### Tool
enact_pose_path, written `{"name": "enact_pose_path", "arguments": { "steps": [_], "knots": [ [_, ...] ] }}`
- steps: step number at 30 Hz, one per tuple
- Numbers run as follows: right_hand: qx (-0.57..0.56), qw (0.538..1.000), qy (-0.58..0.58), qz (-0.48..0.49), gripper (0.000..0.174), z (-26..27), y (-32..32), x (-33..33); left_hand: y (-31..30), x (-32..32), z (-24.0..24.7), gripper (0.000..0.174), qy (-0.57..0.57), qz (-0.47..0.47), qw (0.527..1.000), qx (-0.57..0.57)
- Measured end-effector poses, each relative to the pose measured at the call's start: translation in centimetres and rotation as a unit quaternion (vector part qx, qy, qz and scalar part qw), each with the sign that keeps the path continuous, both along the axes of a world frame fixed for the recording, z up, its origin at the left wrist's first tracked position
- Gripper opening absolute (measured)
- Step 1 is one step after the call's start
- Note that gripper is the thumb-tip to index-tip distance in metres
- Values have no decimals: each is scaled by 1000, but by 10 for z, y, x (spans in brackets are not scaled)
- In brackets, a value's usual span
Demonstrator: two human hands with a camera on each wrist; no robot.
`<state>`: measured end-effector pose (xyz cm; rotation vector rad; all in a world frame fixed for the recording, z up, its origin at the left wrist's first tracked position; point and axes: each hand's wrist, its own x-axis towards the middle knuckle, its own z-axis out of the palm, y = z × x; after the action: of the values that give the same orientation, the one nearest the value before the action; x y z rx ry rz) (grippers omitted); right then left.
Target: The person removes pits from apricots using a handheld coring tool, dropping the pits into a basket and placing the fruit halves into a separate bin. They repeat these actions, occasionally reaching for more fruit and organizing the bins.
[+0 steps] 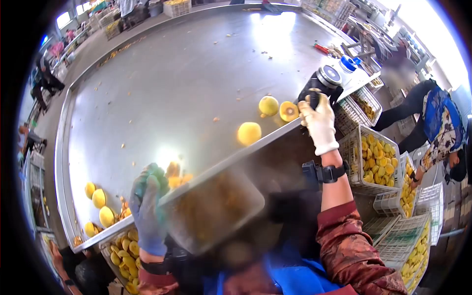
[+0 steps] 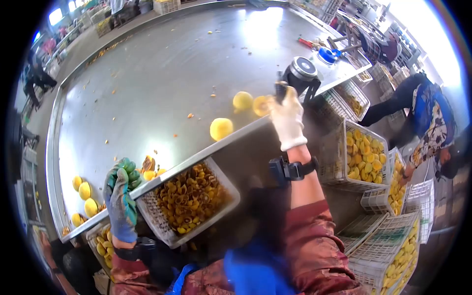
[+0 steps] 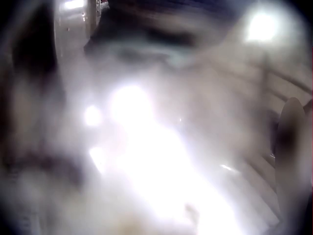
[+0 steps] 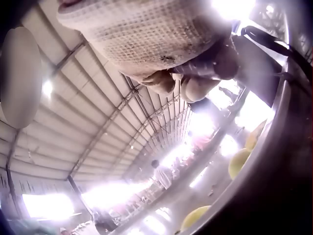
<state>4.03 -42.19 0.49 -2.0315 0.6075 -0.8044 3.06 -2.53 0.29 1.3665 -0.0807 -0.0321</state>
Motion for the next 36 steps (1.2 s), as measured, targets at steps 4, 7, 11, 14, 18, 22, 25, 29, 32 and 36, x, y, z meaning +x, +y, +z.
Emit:
{"name": "enact_pose_path", "arguments": {
  "steps": [4,7,11,14,18,22,25,29,32,36],
  "knots": [
    [-258,957,112,68,32,-9,-35,32,-51,29,41,31,-59,-129,968,207],
    [-258,926,234,147,27,-1,-37,59,-112,67,25,35,-290,-231,818,440],
    [-211,902,342,159,26,-12,-32,90,-193,82,-13,42,-301,-280,699,585],
    [-176,886,397,162,28,-29,-24,109,-218,95,-46,41,-252,-278,713,593],
    [-132,884,393,215,31,-16,4,103,-212,101,-30,42,-265,-332,721,548],
    [-94,911,324,235,30,-32,54,101,-181,106,-21,46,-203,-355,711,572],
    [-87,891,354,271,32,-28,88,103,-122,101,-33,48,-163,-312,709,611],
    [-111,865,356,337,34,-28,136,103,-52,83,-35,25,-155,-200,774,580],
    [-148,836,312,428,37,-14,173,91,-12,72,-21,61,-35,-162,808,565],
    [107,858,265,427,41,24,203,75,66,93,-95,50,10,-45,935,351]
  ]
}}
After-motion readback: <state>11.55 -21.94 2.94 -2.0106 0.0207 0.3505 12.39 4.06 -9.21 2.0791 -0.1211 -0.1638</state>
